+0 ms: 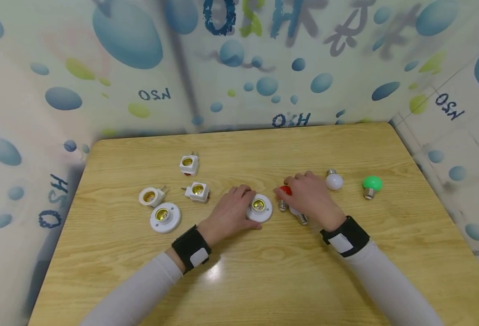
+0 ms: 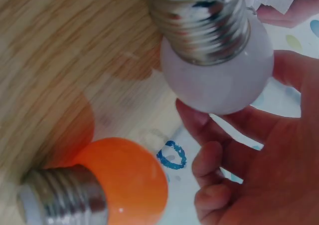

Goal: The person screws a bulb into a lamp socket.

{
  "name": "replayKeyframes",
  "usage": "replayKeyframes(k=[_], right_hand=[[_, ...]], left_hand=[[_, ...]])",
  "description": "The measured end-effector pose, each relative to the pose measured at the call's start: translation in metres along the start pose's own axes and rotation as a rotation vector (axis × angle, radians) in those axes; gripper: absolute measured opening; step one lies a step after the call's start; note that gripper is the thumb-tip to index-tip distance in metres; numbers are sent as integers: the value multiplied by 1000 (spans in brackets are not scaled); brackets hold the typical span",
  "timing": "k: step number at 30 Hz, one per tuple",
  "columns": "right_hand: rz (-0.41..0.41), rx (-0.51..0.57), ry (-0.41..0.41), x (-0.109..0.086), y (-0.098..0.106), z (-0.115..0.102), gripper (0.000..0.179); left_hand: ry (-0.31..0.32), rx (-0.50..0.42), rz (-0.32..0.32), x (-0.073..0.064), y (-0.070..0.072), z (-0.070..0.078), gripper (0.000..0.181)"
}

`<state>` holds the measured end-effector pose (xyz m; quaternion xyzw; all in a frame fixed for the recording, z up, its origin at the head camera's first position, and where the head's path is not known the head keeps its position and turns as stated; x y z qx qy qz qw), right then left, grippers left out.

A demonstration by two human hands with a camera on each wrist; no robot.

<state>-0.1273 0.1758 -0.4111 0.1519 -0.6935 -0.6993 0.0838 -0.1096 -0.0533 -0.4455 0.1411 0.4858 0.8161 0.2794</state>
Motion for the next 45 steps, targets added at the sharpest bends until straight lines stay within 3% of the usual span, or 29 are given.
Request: replayKeyframes(k=[13,17,20,24,29,35,39,45], right_hand=[[-98,-13,-50,7,-6,-3,55],[-121,29,-64,9,-7,-4,51],[-103,78,-74,10,-8,-3,51],[-22,207,-74,7,-3,-3,51],[45,443,-4,1,11,-7,52],[1,583,123,-5,23,-15,58],[-26,595,198,-7,24,-22,60],[-25,523,299,-7,23,-28,54]], left_hand=[[0,-8,-1,0,0,-1,86],[0,-19,8,-1,0,-1,86],[5,-34,8,-3,0,-2,87],[17,-63,-5,-3,1,-3,88],[13,-82,-10,-2,1,-6,86],[8,-82,-5,-1,0,-7,84],[9,-76,-7,-1,0,-7,84],[5,-88,-5,-2,1,-7,81]])
Point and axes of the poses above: each hand's wrist, its own x-axis towards the middle knuckle, its own y-axis out of the back of the hand, z = x × y, the point moved 1 cm from there along x, towards the middle knuckle, and after that the axes turned 7 degrees about -x, right-handed, at the moved point
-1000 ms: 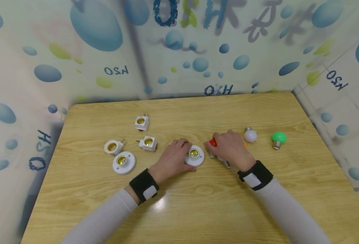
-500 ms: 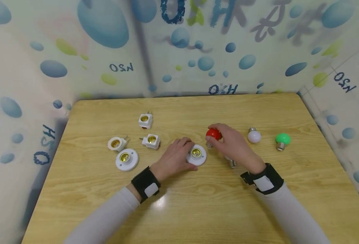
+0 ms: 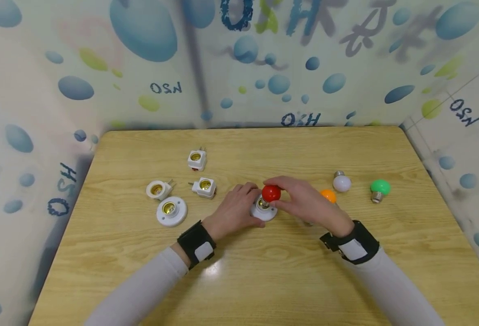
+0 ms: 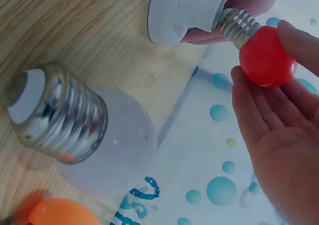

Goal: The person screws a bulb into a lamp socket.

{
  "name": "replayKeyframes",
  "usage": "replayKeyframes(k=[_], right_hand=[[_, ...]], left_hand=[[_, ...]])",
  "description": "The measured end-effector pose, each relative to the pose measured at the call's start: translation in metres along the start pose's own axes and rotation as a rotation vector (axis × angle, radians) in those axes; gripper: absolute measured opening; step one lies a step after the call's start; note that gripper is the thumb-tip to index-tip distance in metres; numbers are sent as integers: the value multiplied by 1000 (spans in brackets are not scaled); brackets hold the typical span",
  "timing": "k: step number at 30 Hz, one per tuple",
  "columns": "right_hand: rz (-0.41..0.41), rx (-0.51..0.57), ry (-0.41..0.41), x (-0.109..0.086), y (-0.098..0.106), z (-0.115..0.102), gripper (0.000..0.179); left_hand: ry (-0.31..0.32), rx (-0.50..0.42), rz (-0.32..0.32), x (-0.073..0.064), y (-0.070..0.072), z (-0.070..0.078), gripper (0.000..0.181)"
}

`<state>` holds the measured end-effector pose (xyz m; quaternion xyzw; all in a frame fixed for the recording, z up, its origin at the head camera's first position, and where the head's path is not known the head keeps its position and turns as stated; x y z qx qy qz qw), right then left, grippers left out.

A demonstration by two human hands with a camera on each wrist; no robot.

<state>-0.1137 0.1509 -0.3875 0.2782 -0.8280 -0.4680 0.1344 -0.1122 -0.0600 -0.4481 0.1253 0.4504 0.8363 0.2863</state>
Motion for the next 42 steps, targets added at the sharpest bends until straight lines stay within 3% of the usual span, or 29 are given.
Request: replayKeyframes(k=[11,24,32,42], right_hand=[[-49,11,59,3,-4,-2,53],[-92,-82,158,9,-7,-2,49],[-85,-173,248,7,-6,-6,49],[-48,-234,234,4,-5,-7,46]], left_hand=[[1,-31,-8,1,2,-1,79],[-74,-168,-171,6,19,-23,84],[-114,-139,-97,7,16,-25,70],[-106,-172,-76,9,13,-25,65]])
Point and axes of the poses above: each hand's wrist, its own x-axis towards the middle knuckle, its own y-axis out of the back of the hand, z = x × y, the point moved 1 cm from there along x, towards the middle knuckle, and after that the axes turned 7 degrees about -x, right-handed, at the moved point
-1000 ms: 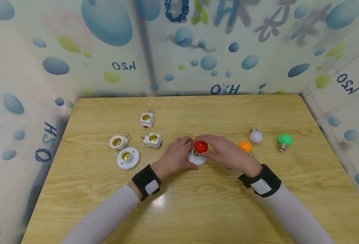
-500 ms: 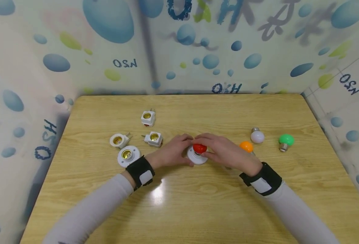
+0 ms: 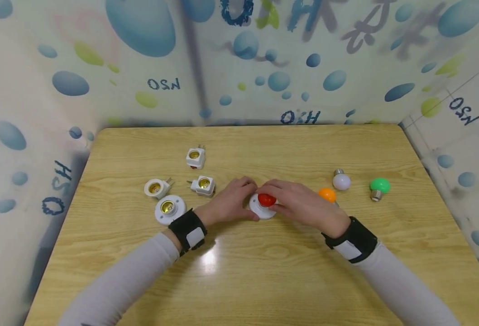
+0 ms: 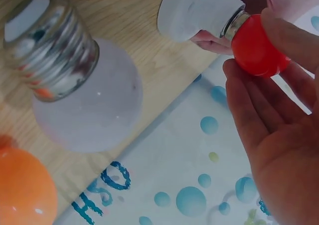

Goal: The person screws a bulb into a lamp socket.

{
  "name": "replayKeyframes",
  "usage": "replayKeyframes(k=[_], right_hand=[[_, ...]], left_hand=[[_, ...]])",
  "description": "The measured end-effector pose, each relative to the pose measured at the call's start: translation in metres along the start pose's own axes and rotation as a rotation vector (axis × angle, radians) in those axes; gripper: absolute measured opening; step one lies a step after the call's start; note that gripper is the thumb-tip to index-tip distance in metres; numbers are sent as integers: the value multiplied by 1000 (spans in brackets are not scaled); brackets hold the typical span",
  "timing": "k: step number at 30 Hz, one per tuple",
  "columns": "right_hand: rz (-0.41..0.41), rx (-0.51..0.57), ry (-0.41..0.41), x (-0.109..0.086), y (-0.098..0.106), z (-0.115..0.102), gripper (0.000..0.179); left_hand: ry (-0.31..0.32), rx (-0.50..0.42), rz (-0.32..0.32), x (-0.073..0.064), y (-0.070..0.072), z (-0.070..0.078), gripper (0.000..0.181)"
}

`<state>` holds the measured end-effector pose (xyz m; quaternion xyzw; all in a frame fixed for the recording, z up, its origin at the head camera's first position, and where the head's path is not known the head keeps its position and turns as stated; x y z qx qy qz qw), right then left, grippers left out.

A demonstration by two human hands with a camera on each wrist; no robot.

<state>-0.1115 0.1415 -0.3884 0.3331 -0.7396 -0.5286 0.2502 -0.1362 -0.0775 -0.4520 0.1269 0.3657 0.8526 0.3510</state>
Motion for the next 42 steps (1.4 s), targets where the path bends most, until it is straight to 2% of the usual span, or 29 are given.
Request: replayKeyframes(k=[12,18,23,25,29,33,38,42], right_hand=[[48,-233,-62,5,-4,-3,47],[102,-306,-76,6,-10,-1,56],[79,-277,-112,2,-11,-1,84],[53,-232,-109,0,-10,-1,87],[14,-165,-11,-4,-4,-3,68],[0,-142,84,-5,0,-4,54],[-7,-89,63,-4,1,-3,46],[5,-94,21,-4,2,-2,44]], left_hand=[[30,-9,-13,1,-1,-1,66],[32,-6,-10,1,-2,-1,66],[44,-9,-9,0,-2,0,64],[41,-16,-5,0,-1,1,65],[31,-21,-6,-1,-1,0,70],[34,-22,-10,-2,-1,-1,73],[40,-27,-8,-1,-2,-2,70],[54,-23,-13,0,-3,0,65]])
Point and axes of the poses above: each hand's wrist, its own x-axis towards the middle knuckle, its own y-axis out of the back of the hand, z = x × y, the point moved 1 cm from there along x, towards the middle knuckle, and after that the axes turned 7 degrees about -x, right-handed, at the moved point
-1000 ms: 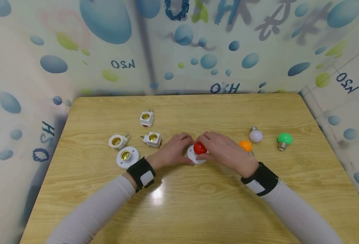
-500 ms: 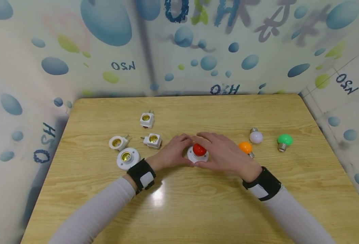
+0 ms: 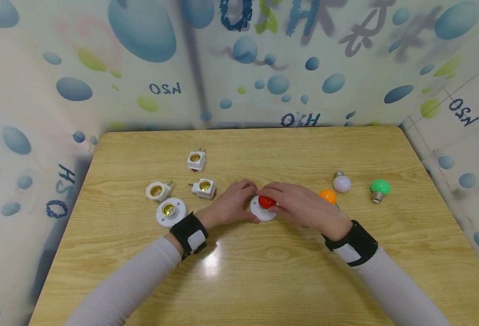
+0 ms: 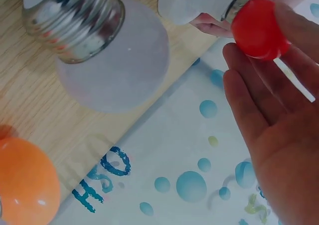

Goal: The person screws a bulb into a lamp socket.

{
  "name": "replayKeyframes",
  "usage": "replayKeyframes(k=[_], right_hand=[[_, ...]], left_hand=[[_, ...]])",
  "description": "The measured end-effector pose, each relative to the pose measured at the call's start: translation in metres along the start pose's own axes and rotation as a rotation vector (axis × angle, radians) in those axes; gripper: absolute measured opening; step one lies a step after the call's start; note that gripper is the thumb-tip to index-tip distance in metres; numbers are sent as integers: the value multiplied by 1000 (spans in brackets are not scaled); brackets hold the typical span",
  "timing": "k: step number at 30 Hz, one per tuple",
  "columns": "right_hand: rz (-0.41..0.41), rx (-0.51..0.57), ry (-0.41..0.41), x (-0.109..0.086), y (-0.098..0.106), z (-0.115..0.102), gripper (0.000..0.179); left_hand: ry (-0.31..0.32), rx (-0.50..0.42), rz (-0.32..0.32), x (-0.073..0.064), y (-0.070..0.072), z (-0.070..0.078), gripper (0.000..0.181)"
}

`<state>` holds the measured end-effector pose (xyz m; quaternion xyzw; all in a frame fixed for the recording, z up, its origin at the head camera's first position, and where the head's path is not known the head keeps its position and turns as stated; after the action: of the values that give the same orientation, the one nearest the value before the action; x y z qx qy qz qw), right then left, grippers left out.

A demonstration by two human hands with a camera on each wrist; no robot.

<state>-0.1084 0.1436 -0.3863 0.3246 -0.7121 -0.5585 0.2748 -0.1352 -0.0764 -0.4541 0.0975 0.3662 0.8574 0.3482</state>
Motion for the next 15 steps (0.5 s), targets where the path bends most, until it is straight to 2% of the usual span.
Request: replayKeyframes(k=[6,15], right_hand=[[20,-67,-48,2,-2,1,44],[103,-173,-57,5,-9,-2,46]], left_hand=[[10,10,-17,2,1,2,66],[2,19,-4,1,0,0,65]])
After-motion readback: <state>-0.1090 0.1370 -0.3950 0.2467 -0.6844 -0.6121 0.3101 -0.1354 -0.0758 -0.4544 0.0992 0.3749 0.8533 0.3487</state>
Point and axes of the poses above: each hand's wrist, its own x-axis towards the middle knuckle, its own y-axis out of the back of the hand, z = x × y, the point moved 1 cm from there along x, towards the middle knuckle, and after that the axes turned 7 degrees about -x, right-handed, at the moved point
